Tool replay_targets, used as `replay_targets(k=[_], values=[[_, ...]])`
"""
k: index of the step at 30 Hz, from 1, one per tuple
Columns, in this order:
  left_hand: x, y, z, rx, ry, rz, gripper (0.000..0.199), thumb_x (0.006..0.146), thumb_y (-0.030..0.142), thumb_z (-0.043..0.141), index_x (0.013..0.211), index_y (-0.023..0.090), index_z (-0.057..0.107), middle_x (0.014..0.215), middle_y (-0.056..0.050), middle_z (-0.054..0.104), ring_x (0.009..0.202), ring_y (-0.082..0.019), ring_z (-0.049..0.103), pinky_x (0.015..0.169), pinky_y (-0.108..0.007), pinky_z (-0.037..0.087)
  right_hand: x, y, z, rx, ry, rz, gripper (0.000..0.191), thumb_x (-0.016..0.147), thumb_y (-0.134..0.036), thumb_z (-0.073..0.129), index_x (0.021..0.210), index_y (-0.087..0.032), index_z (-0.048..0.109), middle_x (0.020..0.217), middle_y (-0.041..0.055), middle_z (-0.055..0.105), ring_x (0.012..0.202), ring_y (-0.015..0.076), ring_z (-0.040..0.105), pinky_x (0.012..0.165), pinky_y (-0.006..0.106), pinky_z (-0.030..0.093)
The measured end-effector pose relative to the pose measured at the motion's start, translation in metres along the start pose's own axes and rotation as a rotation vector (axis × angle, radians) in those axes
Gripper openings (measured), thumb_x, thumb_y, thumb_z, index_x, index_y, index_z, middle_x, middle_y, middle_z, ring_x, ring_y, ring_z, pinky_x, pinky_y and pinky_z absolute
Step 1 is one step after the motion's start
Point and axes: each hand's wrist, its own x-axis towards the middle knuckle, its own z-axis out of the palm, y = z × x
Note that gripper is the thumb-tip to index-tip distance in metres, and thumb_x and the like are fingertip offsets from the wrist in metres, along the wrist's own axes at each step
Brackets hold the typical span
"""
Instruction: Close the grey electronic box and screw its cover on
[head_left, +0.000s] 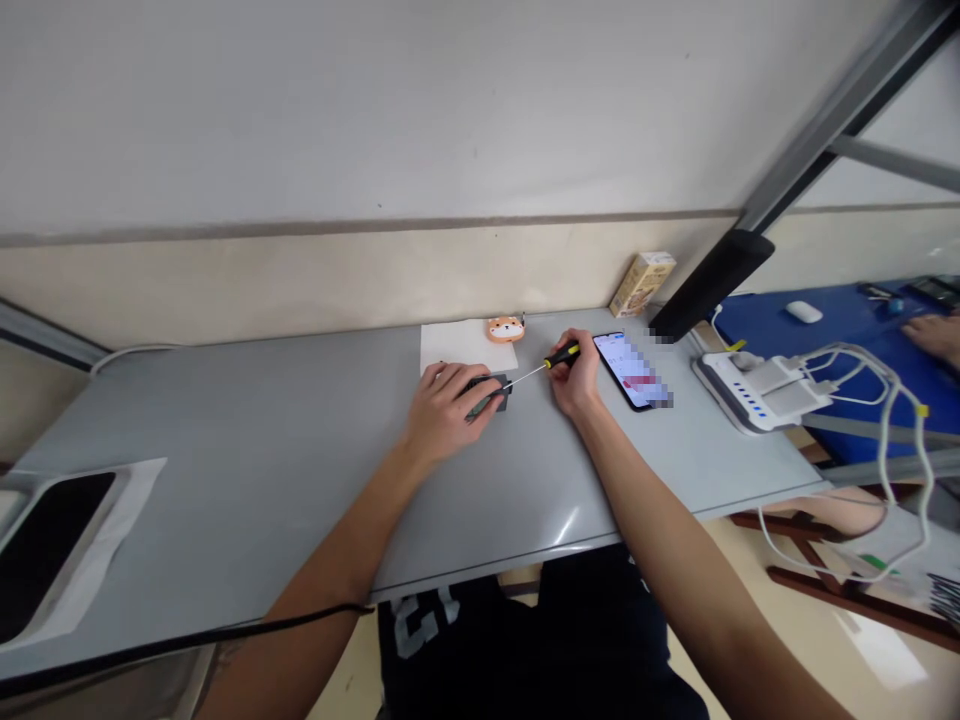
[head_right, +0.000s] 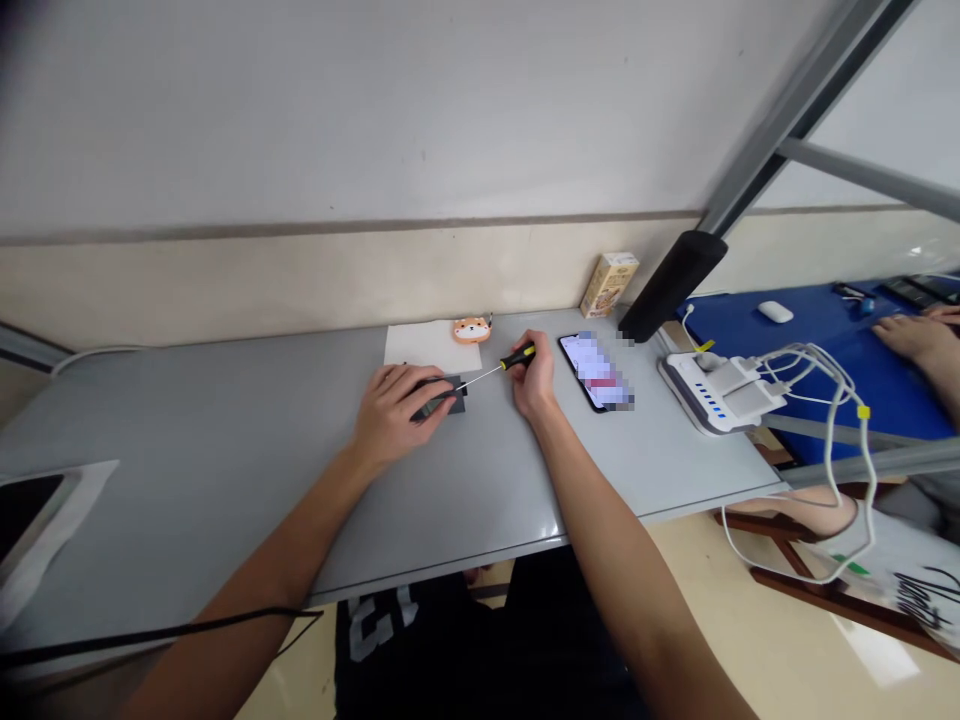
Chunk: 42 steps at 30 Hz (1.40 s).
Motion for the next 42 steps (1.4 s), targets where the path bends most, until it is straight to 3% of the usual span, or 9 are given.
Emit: replay_targets(k=[13, 18, 23, 26, 30, 34, 38, 42], values=[[-0.001, 0.003, 0.005, -0.074, 0.016, -0.095, 0.008, 0.094, 0.023, 0.069, 0.102, 0.024, 0.071, 0.105, -0.003, 0.076, 0.095, -0.021, 0.067, 0.088, -0.038, 0.047, 0.001, 0.003, 0.000, -0.011, -0.008, -0.023, 0.027, 0.083, -0.035, 0.059, 0.063, -0.020, 0.048, 0.059, -0.0043, 0.045, 0.041, 0.0042, 0.024, 0.036, 0.022, 0.015], [-0.001, 0.001, 0.006, -0.040, 0.017, -0.042, 0.007, 0.094, 0.022, 0.070, 0.100, 0.024, 0.070, 0.104, -0.003, 0.076, 0.093, -0.020, 0.067, 0.087, -0.038, 0.047, 0.001, 0.001, 0.000, -0.028, 0.005, -0.025, 0.030, 0.083, -0.038, 0.060, 0.063, -0.020, 0.046, 0.060, -0.0042, 0.046, 0.042, 0.0046, 0.024, 0.037, 0.023, 0.015], [-0.002, 0.000, 0.004, -0.014, -0.011, -0.009, 0.009, 0.095, 0.021, 0.067, 0.103, 0.025, 0.071, 0.104, -0.003, 0.075, 0.093, -0.020, 0.065, 0.085, -0.038, 0.048, 0.001, -0.002, 0.001, -0.080, 0.009, -0.054, 0.039, 0.088, -0.050, 0.059, 0.065, -0.022, 0.045, 0.059, -0.0048, 0.044, 0.042, 0.0057, 0.022, 0.039, 0.025, 0.018], [-0.002, 0.003, 0.004, -0.022, -0.035, -0.009, 0.012, 0.097, 0.019, 0.064, 0.106, 0.024, 0.070, 0.106, -0.004, 0.074, 0.094, -0.020, 0.065, 0.086, -0.037, 0.050, -0.001, 0.003, 0.004, -0.161, 0.001, -0.087, 0.038, 0.088, -0.056, 0.061, 0.072, -0.022, 0.056, 0.055, -0.0056, 0.043, 0.044, 0.0083, 0.031, 0.042, 0.025, 0.023], [-0.004, 0.006, 0.004, -0.076, -0.062, -0.002, 0.017, 0.097, 0.016, 0.061, 0.111, 0.023, 0.069, 0.111, -0.006, 0.073, 0.100, -0.021, 0.064, 0.090, -0.038, 0.052, -0.009, 0.015, 0.009, -0.498, -0.234, -0.227, 0.043, 0.089, -0.064, 0.063, 0.089, -0.022, 0.070, 0.062, -0.0023, 0.060, 0.054, 0.0115, 0.046, 0.052, 0.025, 0.036], [-0.005, 0.007, 0.001, -0.175, -0.113, 0.013, 0.025, 0.097, 0.013, 0.058, 0.118, 0.022, 0.067, 0.117, -0.007, 0.072, 0.106, -0.021, 0.065, 0.095, -0.040, 0.054, -0.017, 0.021, 0.010, -0.677, -0.477, -0.298, 0.038, 0.092, -0.058, 0.063, 0.106, -0.024, 0.074, 0.081, 0.0007, 0.074, 0.070, 0.0141, 0.060, 0.067, 0.026, 0.047], [-0.005, 0.006, -0.002, -0.242, -0.132, 0.007, 0.029, 0.096, 0.011, 0.057, 0.120, 0.023, 0.067, 0.118, -0.007, 0.072, 0.109, -0.022, 0.066, 0.097, -0.042, 0.056, -0.020, 0.021, 0.009, -0.685, -0.594, -0.234, 0.034, 0.092, -0.051, 0.066, 0.114, -0.026, 0.074, 0.103, 0.0035, 0.078, 0.096, 0.0193, 0.071, 0.089, 0.032, 0.053], [-0.004, 0.005, -0.007, -0.275, -0.157, -0.004, 0.033, 0.094, 0.010, 0.057, 0.122, 0.024, 0.067, 0.120, -0.007, 0.071, 0.112, -0.023, 0.066, 0.098, -0.042, 0.056, -0.020, 0.021, 0.008, -0.709, -0.648, -0.194, 0.034, 0.094, -0.049, 0.064, 0.117, -0.027, 0.073, 0.104, 0.0033, 0.078, 0.097, 0.0198, 0.072, 0.092, 0.034, 0.053]])
